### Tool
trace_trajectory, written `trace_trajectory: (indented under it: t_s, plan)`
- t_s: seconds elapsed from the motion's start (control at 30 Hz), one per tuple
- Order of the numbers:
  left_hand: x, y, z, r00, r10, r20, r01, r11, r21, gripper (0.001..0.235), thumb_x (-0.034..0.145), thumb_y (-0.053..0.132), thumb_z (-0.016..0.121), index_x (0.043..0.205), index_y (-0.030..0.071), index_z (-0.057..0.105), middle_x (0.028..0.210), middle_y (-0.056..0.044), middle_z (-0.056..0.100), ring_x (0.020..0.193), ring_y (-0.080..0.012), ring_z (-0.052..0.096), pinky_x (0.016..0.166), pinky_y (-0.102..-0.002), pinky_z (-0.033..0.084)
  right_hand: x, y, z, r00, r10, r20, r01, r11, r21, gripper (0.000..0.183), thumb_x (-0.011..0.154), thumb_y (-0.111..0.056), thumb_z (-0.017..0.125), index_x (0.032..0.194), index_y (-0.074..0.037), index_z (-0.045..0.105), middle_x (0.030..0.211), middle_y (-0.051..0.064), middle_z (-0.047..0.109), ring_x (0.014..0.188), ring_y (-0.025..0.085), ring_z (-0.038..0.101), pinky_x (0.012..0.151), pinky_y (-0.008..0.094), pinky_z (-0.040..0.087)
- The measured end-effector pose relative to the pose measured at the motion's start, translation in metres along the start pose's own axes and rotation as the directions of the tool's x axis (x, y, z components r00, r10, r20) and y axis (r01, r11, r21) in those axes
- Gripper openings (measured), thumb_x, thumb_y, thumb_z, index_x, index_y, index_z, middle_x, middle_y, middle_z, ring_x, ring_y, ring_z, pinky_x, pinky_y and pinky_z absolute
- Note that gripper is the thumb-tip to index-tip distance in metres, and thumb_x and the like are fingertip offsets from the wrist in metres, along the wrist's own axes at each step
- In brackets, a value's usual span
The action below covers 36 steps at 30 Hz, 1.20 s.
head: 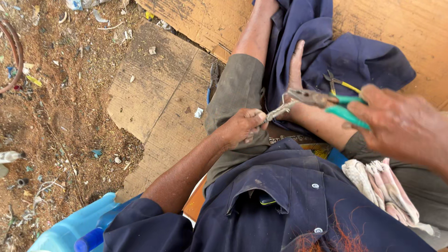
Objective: The person sits on the ground and uses pliers to twist and shape a bundle of metal wires. They repeatedly grip, bend, and tighten the wires with both green-handled and yellow-handled pliers, forming a coiled structure.
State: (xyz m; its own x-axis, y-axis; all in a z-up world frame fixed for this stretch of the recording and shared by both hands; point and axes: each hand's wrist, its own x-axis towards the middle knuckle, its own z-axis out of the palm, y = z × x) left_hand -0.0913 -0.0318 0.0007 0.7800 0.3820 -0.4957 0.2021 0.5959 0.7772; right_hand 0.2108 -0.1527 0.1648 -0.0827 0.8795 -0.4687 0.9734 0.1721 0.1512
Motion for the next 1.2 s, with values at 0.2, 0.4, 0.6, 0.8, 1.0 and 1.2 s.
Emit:
trace_trajectory:
  t_s: [0.2, 0.4, 0.6, 0.8, 1.0, 1.2]
  plan:
    - [0.001, 0.001, -0.020, 0.987, 0.050, -0.152, -0.096, 0.943, -0.317, 0.029, 0.103, 0.030, 0.051, 0.093, 0.004, 0.060, 0.058, 0.005, 0.039, 0.047, -0.0086, 0.036, 0.044, -0.028, 0.037, -0.030, -0.013, 0.087, 1.000, -0.021, -0.009, 0.022, 0.983, 0.181, 0.053, 0.085, -0.034, 0.066, 0.137, -0.034, 0.064, 0.111, 0.007, 0.063, 0.084, 0.030, 0.071, 0.071, 0.042, 0.061]
    - [-0.049, 0.036, -0.032, 0.974, 0.223, -0.045, -0.220, 0.872, -0.438, 0.023, 0.107, 0.025, 0.051, 0.100, 0.004, 0.057, 0.076, 0.000, 0.052, 0.057, -0.0095, 0.040, 0.052, -0.028, 0.039, -0.013, 0.018, 0.142, 0.990, 0.124, -0.069, -0.086, 0.911, 0.403, 0.039, 0.093, -0.040, 0.068, 0.125, -0.018, 0.070, 0.112, 0.012, 0.074, 0.103, 0.033, 0.073, 0.092, 0.043, 0.058]
    - [-0.033, 0.038, 0.019, 0.937, 0.346, -0.051, -0.349, 0.927, -0.139, 0.039, 0.112, 0.035, 0.049, 0.107, -0.001, 0.063, 0.068, 0.000, 0.049, 0.052, -0.0058, 0.041, 0.053, -0.026, 0.045, 0.130, -0.070, 0.083, 0.797, 0.143, -0.587, 0.340, 0.697, 0.631, 0.078, 0.083, -0.049, 0.071, 0.140, -0.005, 0.039, 0.136, 0.027, 0.031, 0.124, 0.047, 0.030, 0.103, 0.059, 0.023]
    - [-0.016, 0.037, 0.038, 0.934, 0.356, 0.019, -0.354, 0.933, -0.067, 0.030, 0.109, 0.025, 0.051, 0.121, 0.000, 0.061, 0.077, 0.000, 0.053, 0.057, -0.0038, 0.043, 0.055, -0.023, 0.046, 0.186, -0.095, 0.069, 0.936, 0.032, -0.351, 0.144, 0.874, 0.464, 0.123, 0.074, -0.059, 0.074, 0.155, 0.007, 0.008, 0.160, 0.043, -0.012, 0.145, 0.061, -0.013, 0.114, 0.075, -0.012]
    - [0.002, 0.032, 0.056, 0.892, 0.450, -0.034, -0.442, 0.886, 0.139, 0.029, 0.108, 0.023, 0.054, 0.120, 0.000, 0.063, 0.080, 0.000, 0.056, 0.061, -0.0036, 0.052, 0.057, -0.021, 0.048, 0.172, -0.086, 0.064, 0.851, 0.162, -0.500, 0.214, 0.763, 0.610, 0.141, 0.065, -0.043, 0.083, 0.148, 0.002, -0.022, 0.158, 0.042, -0.014, 0.148, 0.048, -0.008, 0.124, 0.052, -0.005]
    - [0.009, 0.032, 0.062, 0.906, 0.422, -0.012, -0.422, 0.907, 0.006, 0.027, 0.108, 0.020, 0.057, 0.122, -0.002, 0.061, 0.087, -0.004, 0.061, 0.070, -0.0073, 0.060, 0.063, -0.024, 0.054, 0.197, -0.082, 0.103, 0.876, 0.253, -0.411, 0.097, 0.742, 0.663, 0.123, 0.083, -0.029, 0.071, 0.157, 0.000, -0.023, 0.167, 0.021, -0.003, 0.160, 0.033, 0.001, 0.131, 0.045, -0.004]
